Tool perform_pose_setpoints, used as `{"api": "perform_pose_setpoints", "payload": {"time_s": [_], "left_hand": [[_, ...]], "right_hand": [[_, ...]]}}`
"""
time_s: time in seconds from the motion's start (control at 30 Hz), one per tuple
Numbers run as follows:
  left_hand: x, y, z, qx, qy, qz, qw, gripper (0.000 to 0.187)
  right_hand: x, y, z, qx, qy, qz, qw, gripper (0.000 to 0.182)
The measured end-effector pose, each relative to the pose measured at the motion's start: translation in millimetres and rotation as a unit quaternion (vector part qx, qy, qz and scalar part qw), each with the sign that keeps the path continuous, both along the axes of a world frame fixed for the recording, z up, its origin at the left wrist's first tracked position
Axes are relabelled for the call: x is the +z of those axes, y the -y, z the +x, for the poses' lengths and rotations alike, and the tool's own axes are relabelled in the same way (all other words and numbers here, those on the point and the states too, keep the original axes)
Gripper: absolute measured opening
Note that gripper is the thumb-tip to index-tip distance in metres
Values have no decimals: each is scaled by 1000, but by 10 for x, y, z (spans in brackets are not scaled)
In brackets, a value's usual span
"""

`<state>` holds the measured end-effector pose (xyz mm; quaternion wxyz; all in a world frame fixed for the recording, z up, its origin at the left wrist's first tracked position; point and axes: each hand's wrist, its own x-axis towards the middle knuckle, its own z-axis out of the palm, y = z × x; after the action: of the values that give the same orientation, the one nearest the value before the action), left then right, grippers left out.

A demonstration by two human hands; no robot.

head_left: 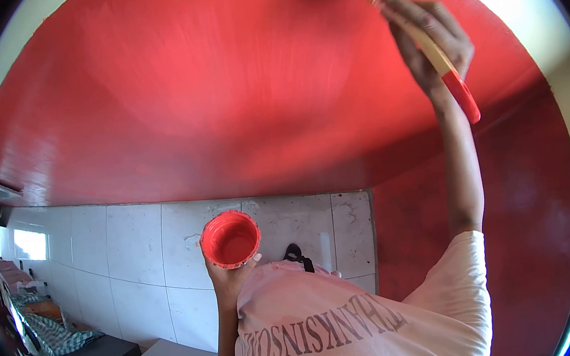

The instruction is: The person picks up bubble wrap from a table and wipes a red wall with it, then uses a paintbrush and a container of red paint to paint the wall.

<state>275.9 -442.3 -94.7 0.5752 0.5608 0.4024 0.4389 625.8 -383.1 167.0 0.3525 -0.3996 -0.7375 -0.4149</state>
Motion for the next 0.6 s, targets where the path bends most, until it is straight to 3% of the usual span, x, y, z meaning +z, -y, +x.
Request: {"api": "perform_pose_setpoints", "payload": {"time_s": [0.07, 0.1, 0.13, 0.23, 0.33, 0.43, 0.53, 0.57, 0.6], "left_hand": [[-59, 2, 12, 7, 6, 0, 1000, 79], [-70, 0, 25, 9, 4, 21, 1000, 80], [-68, -16, 25, 13, 2, 42, 999, 80], [-61, -8, 82, 40, 17, 68, 997, 75], [-121, -8, 77, 29, 21, 45, 998, 80], [-106, -55, 41, 16, 9, 77, 997, 85], [-36, -134, 27, -5, 23, 117, 993, 86], [-18, -165, 19, -17, 32, 126, 991, 87], [-48, -196, 9, -25, 30, 138, 990, 87]], "right_hand": [[-8, -10, 48, 33, -7, 86, 996, 41], [-237, -1, 144, -1, 27, 86, 996, 41], [-463, 83, 116, -62, 66, 23, 996, 39], [-1824, 145, 380, -85, 61, -101, 989, 38], [-2826, 430, 384, -132, 70, -326, 933, 42], [-2884, 420, 287, -67, -17, -381, 922, 45], [-2163, 225, 361, 22, -197, -441, 876, 43], [-1645, 178, 252, -25, -91, -325, 941, 39], [-1188, 176, 186, -105, 45, -229, 967, 38]]}}
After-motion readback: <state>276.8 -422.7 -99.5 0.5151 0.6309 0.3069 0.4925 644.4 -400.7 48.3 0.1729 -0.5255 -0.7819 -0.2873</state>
